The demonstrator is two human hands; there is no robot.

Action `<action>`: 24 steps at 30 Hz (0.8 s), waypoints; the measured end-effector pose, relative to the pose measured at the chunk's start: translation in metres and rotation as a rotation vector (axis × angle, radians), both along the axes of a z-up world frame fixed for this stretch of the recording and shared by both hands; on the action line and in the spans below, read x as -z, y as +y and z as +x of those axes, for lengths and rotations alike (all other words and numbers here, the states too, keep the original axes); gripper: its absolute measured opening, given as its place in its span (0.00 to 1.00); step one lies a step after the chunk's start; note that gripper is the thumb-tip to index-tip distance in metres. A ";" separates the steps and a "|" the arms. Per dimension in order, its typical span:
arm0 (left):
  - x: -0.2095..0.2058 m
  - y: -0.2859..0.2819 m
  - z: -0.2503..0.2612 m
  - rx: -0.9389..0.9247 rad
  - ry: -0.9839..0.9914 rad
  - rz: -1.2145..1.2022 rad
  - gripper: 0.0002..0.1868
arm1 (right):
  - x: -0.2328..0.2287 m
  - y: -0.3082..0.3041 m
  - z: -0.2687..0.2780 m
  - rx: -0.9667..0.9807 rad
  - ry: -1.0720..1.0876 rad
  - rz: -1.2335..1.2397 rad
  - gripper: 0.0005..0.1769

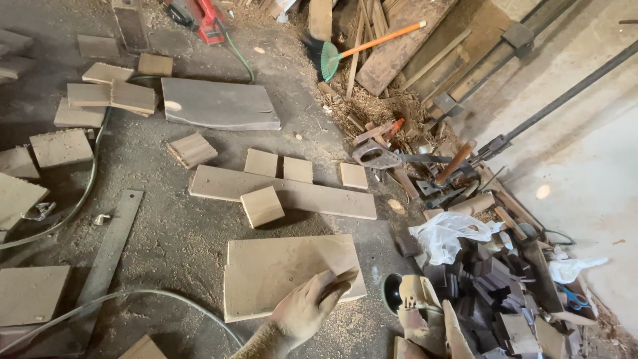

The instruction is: Sanding the edges of wooden boards using a handheld angle grinder

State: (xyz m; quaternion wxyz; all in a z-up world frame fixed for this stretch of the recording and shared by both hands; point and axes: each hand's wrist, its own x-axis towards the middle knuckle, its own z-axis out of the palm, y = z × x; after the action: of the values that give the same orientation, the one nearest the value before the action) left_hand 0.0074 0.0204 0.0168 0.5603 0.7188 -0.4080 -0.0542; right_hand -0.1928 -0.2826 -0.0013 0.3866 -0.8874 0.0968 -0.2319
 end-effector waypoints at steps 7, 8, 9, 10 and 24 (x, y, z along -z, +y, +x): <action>0.040 -0.019 0.023 -0.349 -0.589 0.331 0.43 | -0.031 0.060 0.012 0.122 -0.049 0.235 0.63; 0.039 -0.015 0.022 -0.339 -0.562 0.399 0.31 | -0.044 0.071 0.020 0.035 -0.122 0.099 0.60; 0.039 -0.011 0.021 -0.327 -0.533 0.468 0.25 | -0.056 0.082 0.027 -0.050 -0.193 -0.037 0.57; 0.044 -0.009 0.017 -0.327 -0.537 0.469 0.25 | -0.063 0.083 0.032 -0.050 -0.196 -0.035 0.57; 0.038 0.016 -0.001 -0.393 -0.584 0.307 0.16 | -0.082 0.150 0.127 0.054 0.224 0.517 0.54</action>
State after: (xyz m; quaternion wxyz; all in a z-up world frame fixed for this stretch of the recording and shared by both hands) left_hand 0.0064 0.0364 -0.0215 0.3062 0.8439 -0.3920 0.2009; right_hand -0.0656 -0.1323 0.0803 0.5808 -0.7765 0.2183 -0.1101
